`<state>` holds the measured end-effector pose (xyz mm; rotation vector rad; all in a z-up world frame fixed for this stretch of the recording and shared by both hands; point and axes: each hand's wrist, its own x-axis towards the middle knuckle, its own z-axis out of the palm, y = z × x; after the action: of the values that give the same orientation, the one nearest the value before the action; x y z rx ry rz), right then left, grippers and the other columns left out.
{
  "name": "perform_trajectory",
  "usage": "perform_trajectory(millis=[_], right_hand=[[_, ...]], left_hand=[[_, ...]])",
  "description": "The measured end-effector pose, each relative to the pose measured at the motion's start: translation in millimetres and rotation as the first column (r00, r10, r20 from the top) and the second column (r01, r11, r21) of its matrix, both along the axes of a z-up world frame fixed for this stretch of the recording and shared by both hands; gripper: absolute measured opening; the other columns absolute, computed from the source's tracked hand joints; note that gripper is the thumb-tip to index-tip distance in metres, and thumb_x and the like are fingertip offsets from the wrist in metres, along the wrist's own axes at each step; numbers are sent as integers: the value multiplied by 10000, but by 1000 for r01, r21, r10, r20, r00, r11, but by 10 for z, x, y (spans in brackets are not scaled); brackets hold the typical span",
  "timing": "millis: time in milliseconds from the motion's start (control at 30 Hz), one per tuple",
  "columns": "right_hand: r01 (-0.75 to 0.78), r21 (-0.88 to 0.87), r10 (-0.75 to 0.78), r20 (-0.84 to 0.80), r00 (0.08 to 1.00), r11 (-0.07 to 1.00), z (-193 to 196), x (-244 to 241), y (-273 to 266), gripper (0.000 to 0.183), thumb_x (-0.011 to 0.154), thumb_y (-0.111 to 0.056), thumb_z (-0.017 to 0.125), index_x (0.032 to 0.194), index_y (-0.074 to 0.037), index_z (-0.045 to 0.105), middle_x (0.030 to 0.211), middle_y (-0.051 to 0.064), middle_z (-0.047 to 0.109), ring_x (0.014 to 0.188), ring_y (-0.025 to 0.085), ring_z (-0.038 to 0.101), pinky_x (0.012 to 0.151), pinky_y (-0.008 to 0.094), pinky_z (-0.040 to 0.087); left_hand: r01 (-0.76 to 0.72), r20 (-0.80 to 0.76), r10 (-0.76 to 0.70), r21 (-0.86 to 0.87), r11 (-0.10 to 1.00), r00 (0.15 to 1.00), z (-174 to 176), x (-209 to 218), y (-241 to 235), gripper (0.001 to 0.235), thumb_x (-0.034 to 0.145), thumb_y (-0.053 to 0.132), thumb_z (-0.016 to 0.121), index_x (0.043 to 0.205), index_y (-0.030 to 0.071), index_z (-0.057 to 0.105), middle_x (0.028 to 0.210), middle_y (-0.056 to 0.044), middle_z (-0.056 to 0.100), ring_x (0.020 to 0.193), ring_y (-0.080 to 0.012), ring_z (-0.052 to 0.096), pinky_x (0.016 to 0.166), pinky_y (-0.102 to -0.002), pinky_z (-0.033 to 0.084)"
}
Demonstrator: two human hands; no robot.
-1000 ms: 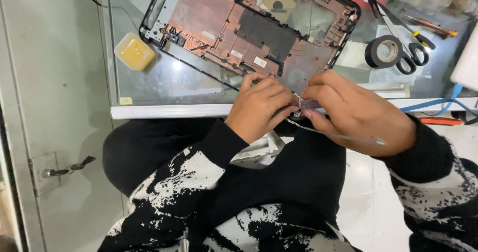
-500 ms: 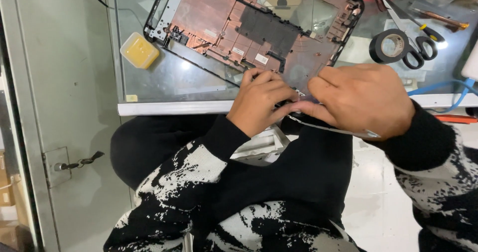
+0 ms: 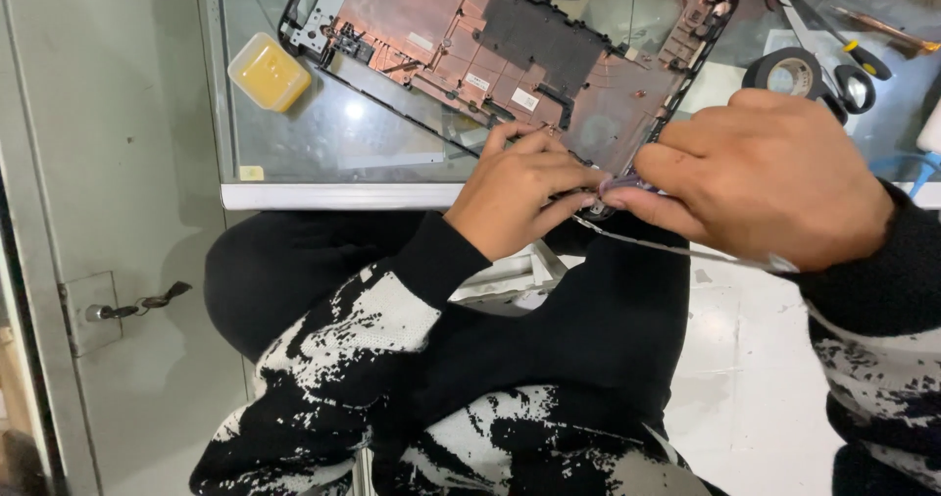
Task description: The person uses a screwdriver to tighten screws on the hinge area of a disassembled laptop. They then pick up a separate laptop screen panel and align it with the laptop chassis, preparing to attach it.
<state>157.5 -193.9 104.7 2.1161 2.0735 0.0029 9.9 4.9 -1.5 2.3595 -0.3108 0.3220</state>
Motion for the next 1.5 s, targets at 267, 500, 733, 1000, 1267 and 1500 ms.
perform_trajectory(millis=[267,500,733,1000,1267,1500], right_hand=[[-9,14,8,43,999,1000,37,12,0,520,1083,-664,563,856,-196,580,685,-18,528,619,210,555,614,366,461],[-82,48,90,-214,973,996,-9,145,-108,454,973,-305,641,1380,-103,636,1164,109,686,975,335,702,799,465,612],[-135,63,147,-259,955,989,153,18,18,468,996,-291,631,1387,-37,599,841,80,593,691,335,584,695,471,525],[-229,-230,176,-229,957,946,174,72,-14,357,930,-130,527,1285,-108,497,941,101,555,713,340,569,656,496,484],[-278,-159,261,-119,958,947,40,87,-25,251,988,-89,500,1236,-53,522,898,91,555,686,313,564,698,468,519],[-147,-120,133,-113,985,982,131,-174,115,373,1135,-328,467,823,-123,482,649,60,481,507,299,464,572,466,460]], left_hand=[[-5,78,17,-146,989,997,226,71,-31,194,996,343,684,1083,170,678,1036,50,736,1022,-202,644,996,-372,342],[54,96,-42,-125,991,995,137,62,13,248,1087,212,601,1320,149,658,1132,47,779,1068,-199,636,1009,-376,347],[20,40,-15,-130,991,999,169,91,45,341,965,450,697,1144,164,651,1024,24,722,1001,-204,637,974,-369,355],[79,33,-91,265,961,995,-33,33,176,581,763,430,926,1209,143,690,1138,-27,615,1107,-282,523,1026,-478,374],[51,110,-83,266,963,990,-156,46,193,473,767,492,916,1071,172,745,1062,10,605,1085,-261,520,973,-463,402],[51,123,-87,269,962,989,-152,46,187,463,764,504,910,1028,161,748,1027,8,597,1076,-258,528,969,-461,410]])
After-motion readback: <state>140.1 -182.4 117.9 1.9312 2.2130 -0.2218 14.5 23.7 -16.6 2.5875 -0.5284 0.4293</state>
